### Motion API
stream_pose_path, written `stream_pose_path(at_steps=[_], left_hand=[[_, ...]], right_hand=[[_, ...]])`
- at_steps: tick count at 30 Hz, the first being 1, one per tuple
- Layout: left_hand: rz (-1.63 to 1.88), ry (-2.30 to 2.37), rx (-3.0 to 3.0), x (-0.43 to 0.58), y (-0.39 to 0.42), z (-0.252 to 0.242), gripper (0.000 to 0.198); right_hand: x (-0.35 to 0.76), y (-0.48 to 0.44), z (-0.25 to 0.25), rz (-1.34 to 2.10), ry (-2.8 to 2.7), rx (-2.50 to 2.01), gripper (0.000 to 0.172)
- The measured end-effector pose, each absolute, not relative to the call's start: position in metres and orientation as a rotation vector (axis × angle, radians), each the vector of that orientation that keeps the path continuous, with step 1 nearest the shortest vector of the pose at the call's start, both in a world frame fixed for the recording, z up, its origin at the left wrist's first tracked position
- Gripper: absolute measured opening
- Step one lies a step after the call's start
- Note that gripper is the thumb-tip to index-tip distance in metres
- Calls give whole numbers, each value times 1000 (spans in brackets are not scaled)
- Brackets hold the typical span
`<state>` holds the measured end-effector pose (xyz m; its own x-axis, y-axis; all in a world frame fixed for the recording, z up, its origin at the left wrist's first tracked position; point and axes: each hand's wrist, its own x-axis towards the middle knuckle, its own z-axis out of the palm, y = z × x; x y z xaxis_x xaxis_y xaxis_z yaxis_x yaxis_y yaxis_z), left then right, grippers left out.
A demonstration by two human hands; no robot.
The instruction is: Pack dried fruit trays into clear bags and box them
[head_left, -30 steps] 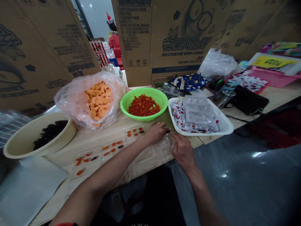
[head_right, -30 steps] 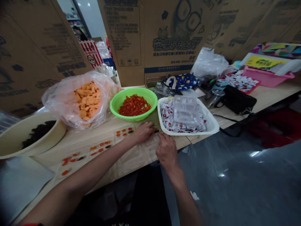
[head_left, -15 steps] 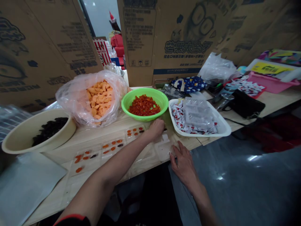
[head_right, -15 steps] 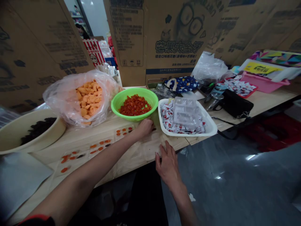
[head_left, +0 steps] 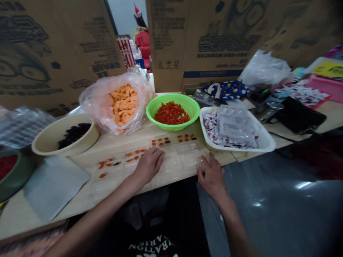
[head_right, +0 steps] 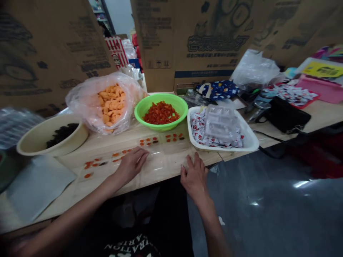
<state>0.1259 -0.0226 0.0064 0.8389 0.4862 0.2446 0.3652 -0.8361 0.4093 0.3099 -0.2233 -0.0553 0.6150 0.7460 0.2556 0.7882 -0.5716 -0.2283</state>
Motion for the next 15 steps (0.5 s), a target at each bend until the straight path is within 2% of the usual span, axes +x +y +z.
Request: stream_pose_path(at_steps=[3,7,9,12,15], left_hand=[[576,761,2770,31,-29,-5,26],[653,1095,2801,-67,-27,-26,29],[721,1222,2772,-100,-24,-36,33],[718,1311,2773,-131,-30,-42,36],[523,1289,2817,-143,-40,-41,43]], right_hand=[[322,-209,-50,-246,-1318,-2464,44],[353,-156,-37,-259,-1582,-2319,51],[368,-129,-28,-193,-1619,-2361,43],[380,-105,-16,-9,-1548,-2384,19],[383,-93,-13,29,-1507,-2296,44]])
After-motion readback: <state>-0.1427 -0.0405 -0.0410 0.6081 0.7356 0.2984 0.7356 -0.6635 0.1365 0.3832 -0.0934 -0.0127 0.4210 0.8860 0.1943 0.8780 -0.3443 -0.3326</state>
